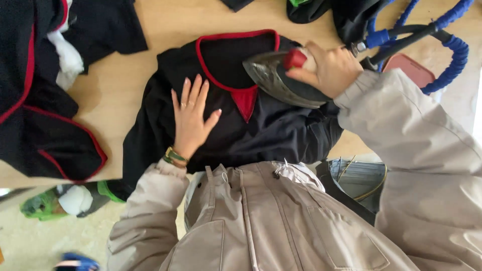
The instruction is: Ironing a black garment with red trim using a steam iron on a workbench.
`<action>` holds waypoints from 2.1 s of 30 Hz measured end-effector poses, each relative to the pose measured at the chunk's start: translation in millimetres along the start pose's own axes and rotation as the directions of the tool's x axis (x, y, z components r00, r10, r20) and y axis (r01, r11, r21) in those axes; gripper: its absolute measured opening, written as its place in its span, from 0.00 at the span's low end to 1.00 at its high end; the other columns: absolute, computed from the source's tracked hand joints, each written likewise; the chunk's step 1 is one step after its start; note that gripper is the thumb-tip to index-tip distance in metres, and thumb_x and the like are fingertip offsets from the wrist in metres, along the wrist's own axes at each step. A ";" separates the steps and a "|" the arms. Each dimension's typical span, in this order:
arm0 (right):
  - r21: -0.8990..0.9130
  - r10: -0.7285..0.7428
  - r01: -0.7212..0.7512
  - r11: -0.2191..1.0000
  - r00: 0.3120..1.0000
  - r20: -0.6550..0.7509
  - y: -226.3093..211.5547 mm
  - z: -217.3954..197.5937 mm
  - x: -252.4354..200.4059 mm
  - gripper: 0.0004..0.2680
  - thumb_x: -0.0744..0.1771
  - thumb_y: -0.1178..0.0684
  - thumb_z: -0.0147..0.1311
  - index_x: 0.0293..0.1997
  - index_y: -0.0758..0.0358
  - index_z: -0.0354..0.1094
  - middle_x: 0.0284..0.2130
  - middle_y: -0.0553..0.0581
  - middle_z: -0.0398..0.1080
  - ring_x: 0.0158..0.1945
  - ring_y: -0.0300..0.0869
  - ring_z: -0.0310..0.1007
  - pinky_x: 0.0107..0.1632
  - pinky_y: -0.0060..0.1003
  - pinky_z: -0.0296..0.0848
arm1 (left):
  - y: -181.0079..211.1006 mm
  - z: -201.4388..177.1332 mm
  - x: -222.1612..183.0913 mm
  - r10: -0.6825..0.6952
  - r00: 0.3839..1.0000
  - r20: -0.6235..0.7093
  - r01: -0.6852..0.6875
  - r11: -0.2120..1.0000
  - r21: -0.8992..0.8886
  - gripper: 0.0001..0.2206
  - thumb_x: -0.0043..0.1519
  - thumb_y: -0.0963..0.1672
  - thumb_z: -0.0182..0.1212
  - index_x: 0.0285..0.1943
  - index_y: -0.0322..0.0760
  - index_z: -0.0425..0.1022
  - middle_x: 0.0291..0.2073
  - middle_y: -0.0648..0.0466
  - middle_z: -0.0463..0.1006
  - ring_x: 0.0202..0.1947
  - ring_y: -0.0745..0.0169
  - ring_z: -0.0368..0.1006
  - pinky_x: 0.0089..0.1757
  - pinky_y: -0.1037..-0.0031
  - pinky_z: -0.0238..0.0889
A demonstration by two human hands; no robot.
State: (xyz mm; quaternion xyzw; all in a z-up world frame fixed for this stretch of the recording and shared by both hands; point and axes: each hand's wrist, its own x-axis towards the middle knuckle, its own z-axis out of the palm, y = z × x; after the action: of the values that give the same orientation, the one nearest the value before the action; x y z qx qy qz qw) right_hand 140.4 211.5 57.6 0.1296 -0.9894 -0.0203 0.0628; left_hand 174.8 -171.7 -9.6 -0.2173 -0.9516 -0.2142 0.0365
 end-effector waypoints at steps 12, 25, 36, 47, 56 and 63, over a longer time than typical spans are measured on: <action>0.130 -0.139 0.142 0.981 0.990 -0.032 -20.2 -10.9 -48.4 0.24 0.65 0.20 0.52 0.46 0.51 0.66 0.16 0.59 0.70 0.26 0.53 0.78 0.36 0.46 0.75 | -40.9 13.7 4.0 0.067 0.989 -0.135 -0.071 0.997 -0.025 0.35 0.61 0.47 0.52 0.82 0.42 0.53 0.80 0.52 0.48 0.79 0.43 0.42 0.66 0.39 0.42; -0.020 0.016 -0.018 1.000 0.993 -0.113 -5.6 -13.9 -38.7 0.24 0.67 0.20 0.55 0.47 0.52 0.70 0.19 0.55 0.70 0.27 0.51 0.78 0.36 0.42 0.75 | -23.5 10.1 15.0 -0.178 0.960 -0.217 0.188 0.982 0.024 0.21 0.73 0.53 0.53 0.74 0.51 0.68 0.76 0.54 0.53 0.75 0.36 0.49 0.61 0.29 0.43; -0.158 0.210 -0.224 0.962 0.972 -0.105 -21.2 4.4 -60.8 0.26 0.65 0.17 0.53 0.47 0.49 0.70 0.12 0.54 0.64 0.18 0.49 0.71 0.22 0.44 0.67 | 61.9 75.4 242.3 0.145 0.982 0.120 -0.104 0.950 -0.295 0.21 0.59 0.61 0.63 0.46 0.52 0.85 0.40 0.58 0.82 0.46 0.47 0.76 0.45 0.48 0.62; -0.113 0.323 -0.321 0.940 0.946 0.002 -23.3 1.5 -68.6 0.27 0.66 0.18 0.52 0.46 0.56 0.64 0.12 0.53 0.63 0.17 0.51 0.70 0.24 0.46 0.69 | 27.8 101.3 270.5 0.068 0.769 0.636 0.308 0.832 -0.462 0.08 0.56 0.52 0.76 0.31 0.52 0.85 0.29 0.67 0.83 0.33 0.78 0.73 0.36 0.77 0.61; -0.108 0.415 -0.415 0.904 0.910 -0.023 -20.1 7.3 -62.1 0.26 0.68 0.19 0.51 0.45 0.55 0.61 0.15 0.56 0.67 0.20 0.55 0.73 0.24 0.50 0.68 | 10.0 114.6 273.4 0.130 0.759 0.638 0.342 0.754 -0.560 0.04 0.59 0.47 0.73 0.38 0.47 0.87 0.35 0.64 0.86 0.38 0.81 0.76 0.42 0.84 0.66; 0.222 0.485 -0.519 0.825 0.853 0.193 4.1 -5.0 7.0 0.25 0.72 0.25 0.49 0.42 0.63 0.59 0.27 0.67 0.71 0.28 0.68 0.72 0.29 0.61 0.65 | -6.9 142.0 284.7 0.166 0.725 0.669 0.236 0.852 -0.467 0.07 0.61 0.50 0.71 0.41 0.49 0.86 0.35 0.66 0.85 0.36 0.80 0.74 0.40 0.81 0.62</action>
State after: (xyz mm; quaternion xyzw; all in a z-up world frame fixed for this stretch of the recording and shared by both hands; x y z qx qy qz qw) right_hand 133.2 213.5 63.6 -0.1300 -0.9839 0.1217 -0.0158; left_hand -81.8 -3.8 -94.7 -0.2634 -0.8051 -0.3683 -0.3831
